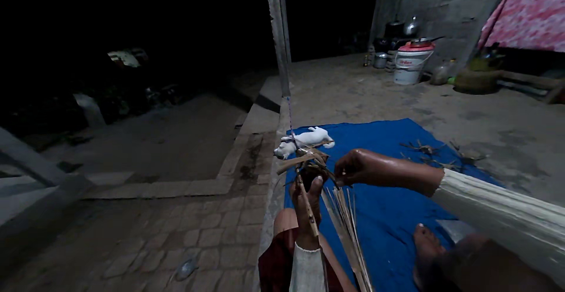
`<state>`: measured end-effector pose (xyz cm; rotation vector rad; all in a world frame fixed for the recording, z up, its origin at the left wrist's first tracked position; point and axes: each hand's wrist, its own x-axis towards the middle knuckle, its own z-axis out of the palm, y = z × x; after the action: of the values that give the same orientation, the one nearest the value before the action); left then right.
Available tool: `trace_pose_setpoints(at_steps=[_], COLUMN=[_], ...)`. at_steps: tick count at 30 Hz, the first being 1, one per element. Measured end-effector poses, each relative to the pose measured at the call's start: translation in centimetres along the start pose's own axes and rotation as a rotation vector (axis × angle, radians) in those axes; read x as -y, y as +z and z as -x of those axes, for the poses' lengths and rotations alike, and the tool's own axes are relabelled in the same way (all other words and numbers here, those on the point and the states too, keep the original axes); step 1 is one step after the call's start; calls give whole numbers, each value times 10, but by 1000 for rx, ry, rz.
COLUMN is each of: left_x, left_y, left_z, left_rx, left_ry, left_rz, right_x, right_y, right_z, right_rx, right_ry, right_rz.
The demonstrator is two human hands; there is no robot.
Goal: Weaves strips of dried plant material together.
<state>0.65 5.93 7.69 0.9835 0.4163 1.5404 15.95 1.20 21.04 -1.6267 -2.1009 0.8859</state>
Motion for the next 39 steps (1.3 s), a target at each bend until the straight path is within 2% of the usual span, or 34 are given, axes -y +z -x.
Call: trace_pose_setpoints(at_steps=[3,6,9,13,17,26,31,36,39], left_x=[-1,-3,-3,3,8,4,9,2,7], left_y=[-1,-1,0,-4,-4,-3,-2,1,-2], left_z=[1,2,5,5,4,5,7,8,6], left_rx=[-19,-13,19,111,102,119,125,163,177], left_ry=[-14,-29,-44,-49,-45,-77,-90,-61,-64], left_rz=[-26,-40,-6,64,32,37,-24,23,42], right_x=[0,3,3,0,4,5,3,3,3], right_y=[-3,-2,0,3,1,-2,-1,-2,-1], right_z=[0,-1,-5,-7,-4,-3,-4,-3,-4], right_rx=[-19,-162,-272,-245,-147,-149,-133,-126,-130], right_ry=[0,-42,-95,-101,-18,27,-5,35,13], right_rz=[-114,-398,-522,-459,-340,-332,-225,-414,-310])
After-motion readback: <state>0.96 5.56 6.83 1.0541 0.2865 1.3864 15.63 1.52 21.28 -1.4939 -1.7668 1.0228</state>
